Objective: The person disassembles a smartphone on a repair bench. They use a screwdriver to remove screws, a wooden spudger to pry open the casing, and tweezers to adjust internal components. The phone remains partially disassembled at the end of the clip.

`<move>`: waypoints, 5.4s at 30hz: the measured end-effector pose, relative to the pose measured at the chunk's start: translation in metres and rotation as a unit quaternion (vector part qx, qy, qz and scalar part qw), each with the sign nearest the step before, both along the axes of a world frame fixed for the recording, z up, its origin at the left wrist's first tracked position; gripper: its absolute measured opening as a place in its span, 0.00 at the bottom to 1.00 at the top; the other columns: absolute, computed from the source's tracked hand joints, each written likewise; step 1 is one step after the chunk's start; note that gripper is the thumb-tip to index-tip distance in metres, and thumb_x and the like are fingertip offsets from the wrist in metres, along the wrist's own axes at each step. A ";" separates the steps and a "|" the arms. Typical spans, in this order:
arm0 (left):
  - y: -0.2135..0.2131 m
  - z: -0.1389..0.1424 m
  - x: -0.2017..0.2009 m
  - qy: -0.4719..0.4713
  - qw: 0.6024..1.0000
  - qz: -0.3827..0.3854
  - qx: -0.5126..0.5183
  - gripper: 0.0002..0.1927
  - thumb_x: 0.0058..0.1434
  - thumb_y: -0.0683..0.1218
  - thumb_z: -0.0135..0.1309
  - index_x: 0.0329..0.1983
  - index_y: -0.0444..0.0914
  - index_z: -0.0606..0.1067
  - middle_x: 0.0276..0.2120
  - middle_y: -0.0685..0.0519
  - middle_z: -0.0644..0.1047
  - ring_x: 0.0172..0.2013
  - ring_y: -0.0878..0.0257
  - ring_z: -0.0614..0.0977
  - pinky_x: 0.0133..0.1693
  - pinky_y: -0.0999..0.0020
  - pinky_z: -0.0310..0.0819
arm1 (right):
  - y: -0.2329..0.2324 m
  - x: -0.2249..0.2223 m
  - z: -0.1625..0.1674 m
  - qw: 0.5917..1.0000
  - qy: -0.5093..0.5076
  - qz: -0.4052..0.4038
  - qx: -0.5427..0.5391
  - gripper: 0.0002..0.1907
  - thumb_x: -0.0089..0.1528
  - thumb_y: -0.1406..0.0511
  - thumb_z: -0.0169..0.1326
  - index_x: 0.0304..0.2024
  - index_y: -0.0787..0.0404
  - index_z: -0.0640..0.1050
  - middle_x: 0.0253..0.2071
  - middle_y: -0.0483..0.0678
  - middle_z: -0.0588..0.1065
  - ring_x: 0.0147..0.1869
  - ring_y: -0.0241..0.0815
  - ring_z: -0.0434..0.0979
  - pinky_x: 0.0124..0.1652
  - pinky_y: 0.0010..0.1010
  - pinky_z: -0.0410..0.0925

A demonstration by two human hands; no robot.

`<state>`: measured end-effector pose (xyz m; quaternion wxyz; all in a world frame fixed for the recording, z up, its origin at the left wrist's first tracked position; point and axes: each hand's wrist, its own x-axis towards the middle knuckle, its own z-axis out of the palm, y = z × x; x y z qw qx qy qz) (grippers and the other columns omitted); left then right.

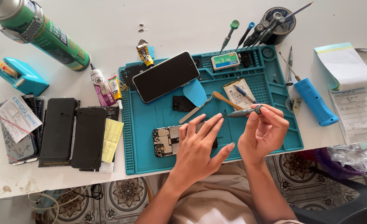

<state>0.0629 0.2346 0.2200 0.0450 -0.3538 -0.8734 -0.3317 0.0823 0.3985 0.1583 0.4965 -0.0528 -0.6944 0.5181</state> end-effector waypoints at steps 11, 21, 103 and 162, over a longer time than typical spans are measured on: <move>0.034 -0.008 -0.008 -0.009 1.000 0.016 0.009 0.29 0.69 0.58 0.52 0.65 0.33 0.73 0.68 0.49 0.72 0.69 0.51 0.68 0.63 0.51 0.55 | 0.033 -0.007 0.003 1.000 0.009 -0.011 -0.003 0.12 0.74 0.74 0.53 0.56 0.66 0.65 0.55 0.55 0.70 0.51 0.37 0.77 0.43 0.22 0.76; 0.033 -0.010 -0.008 0.001 1.000 0.024 0.005 0.26 0.66 0.55 0.56 0.61 0.34 0.75 0.63 0.52 0.76 0.67 0.53 0.69 0.63 0.49 0.52 | 0.033 -0.007 0.002 1.000 0.008 -0.010 -0.005 0.12 0.74 0.74 0.53 0.56 0.65 0.65 0.55 0.54 0.70 0.50 0.38 0.77 0.43 0.22 0.76; -0.006 -0.035 0.006 -0.026 0.975 0.067 0.208 0.07 0.63 0.46 0.64 0.40 0.44 0.77 0.37 0.59 0.80 0.45 0.60 0.78 0.54 0.60 0.61 | -0.038 0.057 0.079 0.915 0.037 0.339 -0.217 0.27 0.63 0.52 0.65 0.51 0.64 0.69 0.29 0.47 0.62 0.29 0.36 0.58 0.29 0.28 0.54; 0.001 -0.039 0.003 -0.030 0.976 0.081 0.201 0.08 0.62 0.46 0.65 0.38 0.43 0.77 0.35 0.59 0.80 0.43 0.60 0.77 0.52 0.62 0.60 | -0.043 0.066 0.139 0.876 0.133 0.417 -0.203 0.10 0.65 0.67 0.52 0.35 0.52 0.64 0.28 0.47 0.61 0.18 0.43 0.57 0.20 0.39 0.57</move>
